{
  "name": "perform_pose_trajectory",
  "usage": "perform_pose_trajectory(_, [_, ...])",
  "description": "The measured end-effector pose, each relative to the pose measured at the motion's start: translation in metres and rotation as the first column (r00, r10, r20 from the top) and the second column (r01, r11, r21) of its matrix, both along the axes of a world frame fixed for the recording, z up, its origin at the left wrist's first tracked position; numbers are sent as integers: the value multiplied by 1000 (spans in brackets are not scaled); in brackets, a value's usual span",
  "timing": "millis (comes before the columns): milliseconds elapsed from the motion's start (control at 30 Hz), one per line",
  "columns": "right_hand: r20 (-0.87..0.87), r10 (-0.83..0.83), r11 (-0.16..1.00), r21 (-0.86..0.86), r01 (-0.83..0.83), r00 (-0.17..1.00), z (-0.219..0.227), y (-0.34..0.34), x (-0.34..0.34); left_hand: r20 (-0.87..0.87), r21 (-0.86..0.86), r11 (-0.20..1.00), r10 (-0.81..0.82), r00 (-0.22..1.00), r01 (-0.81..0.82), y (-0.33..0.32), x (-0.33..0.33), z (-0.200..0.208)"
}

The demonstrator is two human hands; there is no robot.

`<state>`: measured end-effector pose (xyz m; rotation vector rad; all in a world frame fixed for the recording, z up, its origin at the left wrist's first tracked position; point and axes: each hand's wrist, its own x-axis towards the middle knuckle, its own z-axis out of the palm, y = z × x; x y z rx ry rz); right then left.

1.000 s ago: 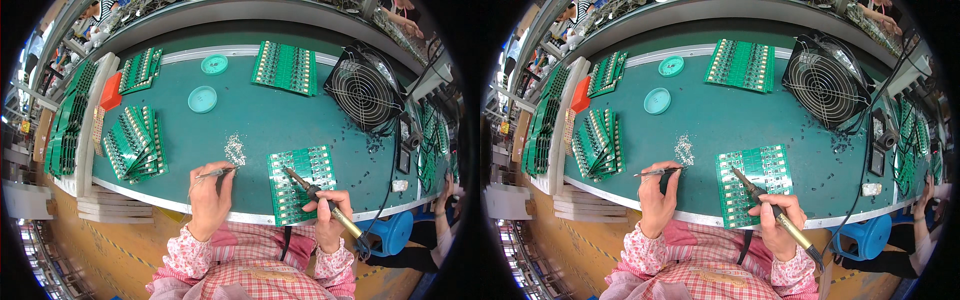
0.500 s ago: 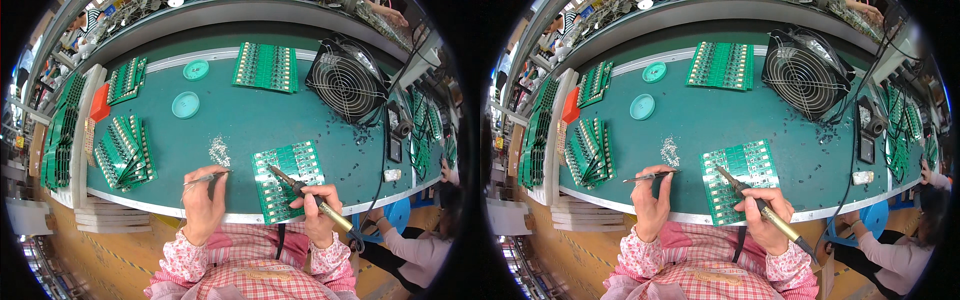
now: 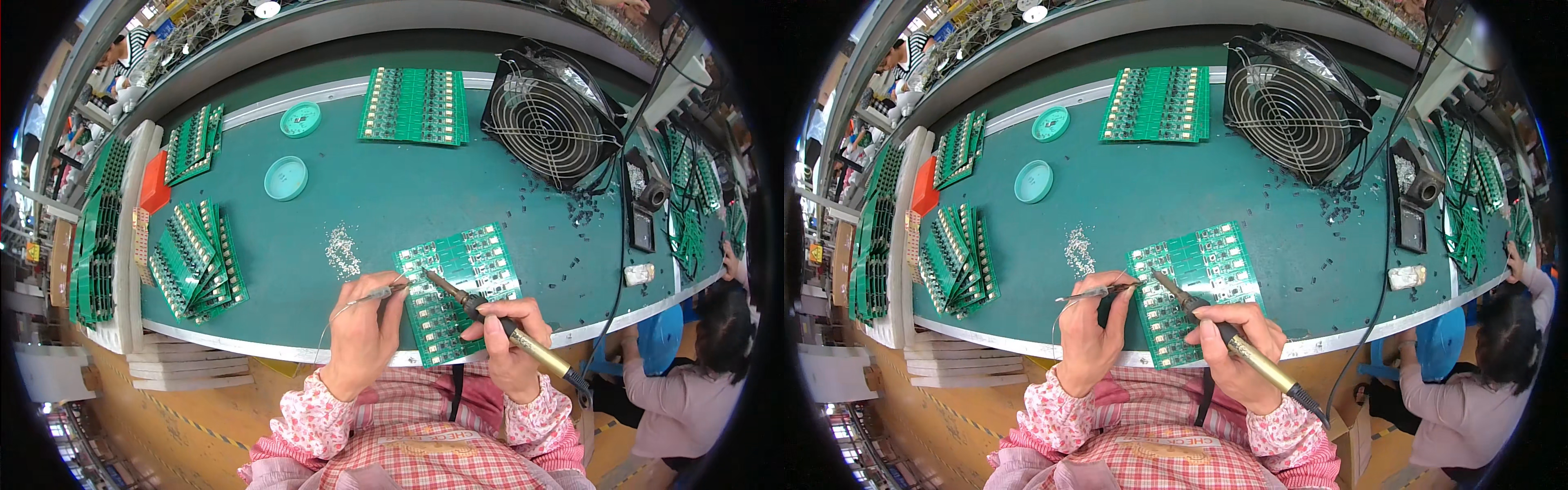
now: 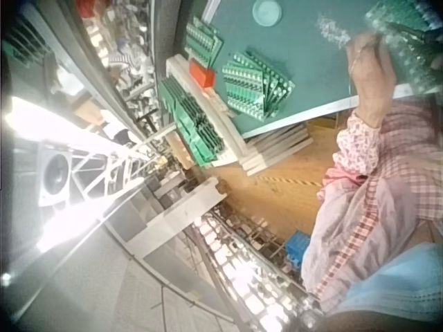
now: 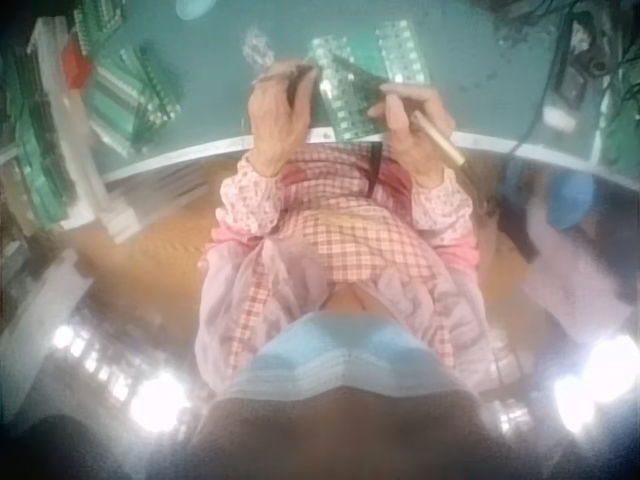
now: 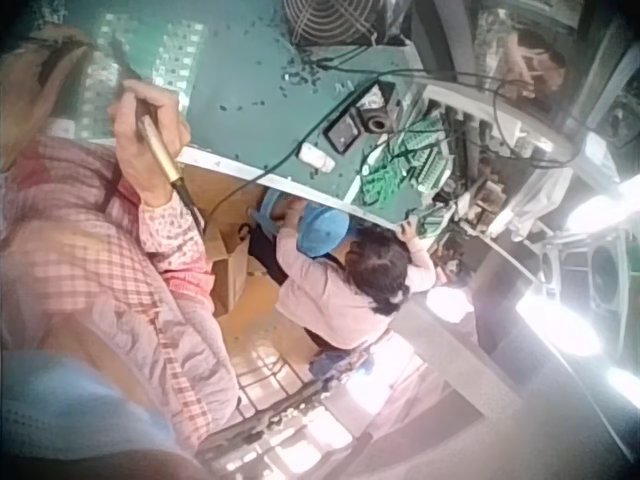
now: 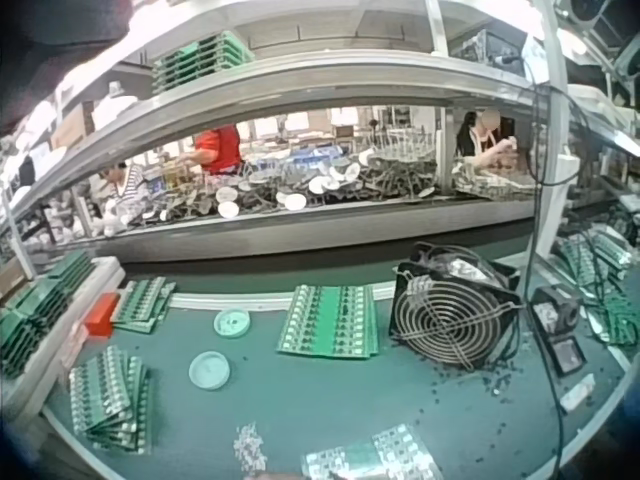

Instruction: The person solders electronic components onto circuit boards using a soldering iron and solder wire.

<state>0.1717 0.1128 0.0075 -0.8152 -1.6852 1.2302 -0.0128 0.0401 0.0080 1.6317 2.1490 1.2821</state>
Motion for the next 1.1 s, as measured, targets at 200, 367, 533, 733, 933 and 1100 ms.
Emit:
perform_pose_trajectory(200, [-15,-7,1000,-18,7,1000,-3,0,0,-30,-2,1000,-13,999,13,2,-1,1])
perform_pose_trajectory(367, [-32,0,1000,-21,-1,1000,-3,-1,0,-40,3,1000,-13,999,13,3,0,1])
perform_pose_trajectory(533, [-128,24,1000,-15,-26,991,-3,0,1,-29,0,1000,-6,1000,6,2,0,1])
perform_pose_trajectory(733, [-183,190,977,137,-166,965,-3,6,3,-45,12,1000,-11,999,12,2,0,-1])
perform_pose_trajectory(933, [-205,183,981,107,-164,962,-4,6,4,-43,12,1000,-21,999,21,3,0,1])
perform_pose_trajectory(1100, [-187,176,981,113,-157,966,-5,5,3,-36,28,1000,-9,999,10,2,0,-2])
